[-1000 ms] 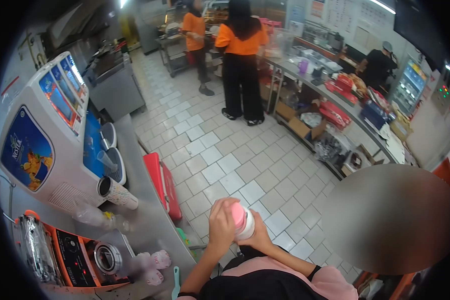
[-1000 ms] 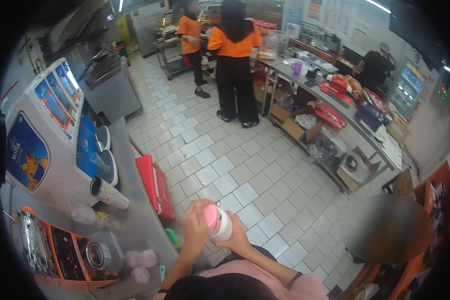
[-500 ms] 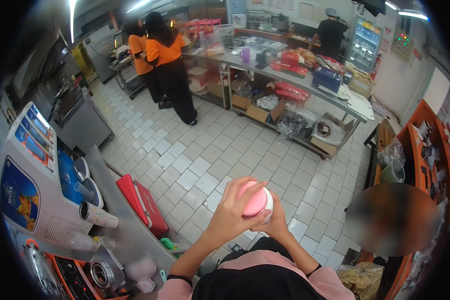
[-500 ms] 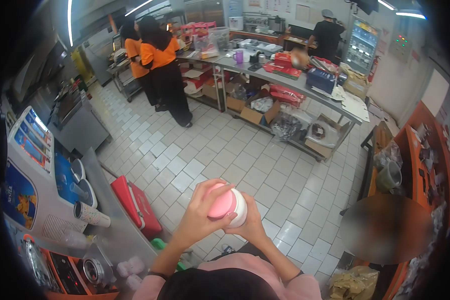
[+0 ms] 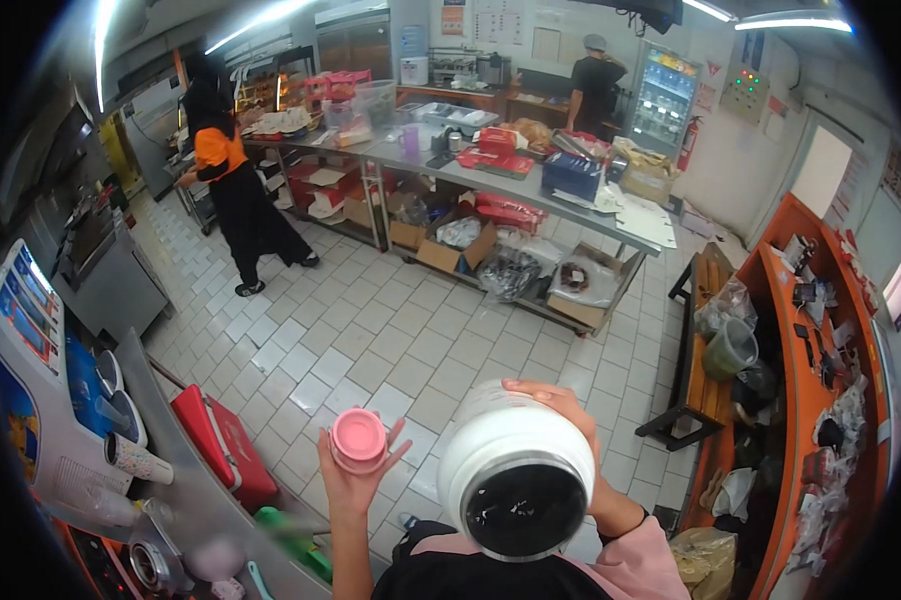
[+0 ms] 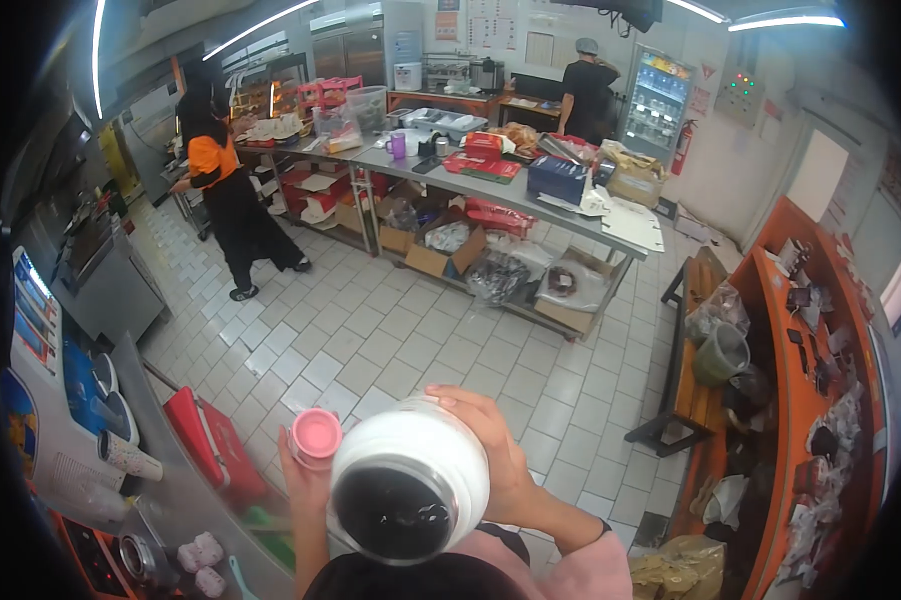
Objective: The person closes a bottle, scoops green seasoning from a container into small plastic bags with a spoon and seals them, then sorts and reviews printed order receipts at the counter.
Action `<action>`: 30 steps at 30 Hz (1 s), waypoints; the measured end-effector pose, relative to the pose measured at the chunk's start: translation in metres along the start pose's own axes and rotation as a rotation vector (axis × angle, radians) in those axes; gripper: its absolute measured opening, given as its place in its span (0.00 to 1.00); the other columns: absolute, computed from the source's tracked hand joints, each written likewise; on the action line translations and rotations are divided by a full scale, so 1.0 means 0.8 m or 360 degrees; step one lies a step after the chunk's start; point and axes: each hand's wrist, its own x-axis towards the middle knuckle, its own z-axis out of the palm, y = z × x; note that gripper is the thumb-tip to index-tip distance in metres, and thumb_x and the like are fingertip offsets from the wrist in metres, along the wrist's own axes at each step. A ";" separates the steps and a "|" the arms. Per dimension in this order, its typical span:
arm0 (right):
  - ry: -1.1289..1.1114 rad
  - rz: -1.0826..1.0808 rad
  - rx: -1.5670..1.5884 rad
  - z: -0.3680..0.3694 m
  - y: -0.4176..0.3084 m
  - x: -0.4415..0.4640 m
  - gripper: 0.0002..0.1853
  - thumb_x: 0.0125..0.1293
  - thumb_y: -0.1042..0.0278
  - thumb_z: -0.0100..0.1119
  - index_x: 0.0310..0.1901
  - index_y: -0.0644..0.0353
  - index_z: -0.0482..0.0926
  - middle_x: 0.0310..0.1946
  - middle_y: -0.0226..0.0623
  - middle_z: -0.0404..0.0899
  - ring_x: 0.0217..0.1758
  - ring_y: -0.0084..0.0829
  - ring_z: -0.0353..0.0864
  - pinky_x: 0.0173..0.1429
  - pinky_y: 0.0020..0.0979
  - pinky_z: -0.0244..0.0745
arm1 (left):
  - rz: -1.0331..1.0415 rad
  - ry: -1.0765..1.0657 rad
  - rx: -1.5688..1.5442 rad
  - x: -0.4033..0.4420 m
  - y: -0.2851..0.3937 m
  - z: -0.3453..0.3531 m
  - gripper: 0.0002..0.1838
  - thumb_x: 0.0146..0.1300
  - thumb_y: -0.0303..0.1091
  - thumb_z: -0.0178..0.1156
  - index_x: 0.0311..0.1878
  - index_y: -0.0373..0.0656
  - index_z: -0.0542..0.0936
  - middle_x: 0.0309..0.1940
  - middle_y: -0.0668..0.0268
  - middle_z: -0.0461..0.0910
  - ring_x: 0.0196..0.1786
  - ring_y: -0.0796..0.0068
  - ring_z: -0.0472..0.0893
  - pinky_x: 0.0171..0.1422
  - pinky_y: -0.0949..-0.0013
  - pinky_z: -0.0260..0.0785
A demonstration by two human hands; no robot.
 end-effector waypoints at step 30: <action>-0.0061 -0.0838 0.0335 -0.085 -0.001 0.057 0.22 0.59 0.72 0.57 0.54 0.54 0.62 0.54 0.55 0.66 0.56 0.54 0.70 0.62 0.59 0.57 | 0.0270 0.0306 0.0078 -0.107 -0.090 0.010 0.33 0.63 0.61 0.43 0.59 0.42 0.64 0.55 0.53 0.68 0.63 0.35 0.58 0.67 0.38 0.50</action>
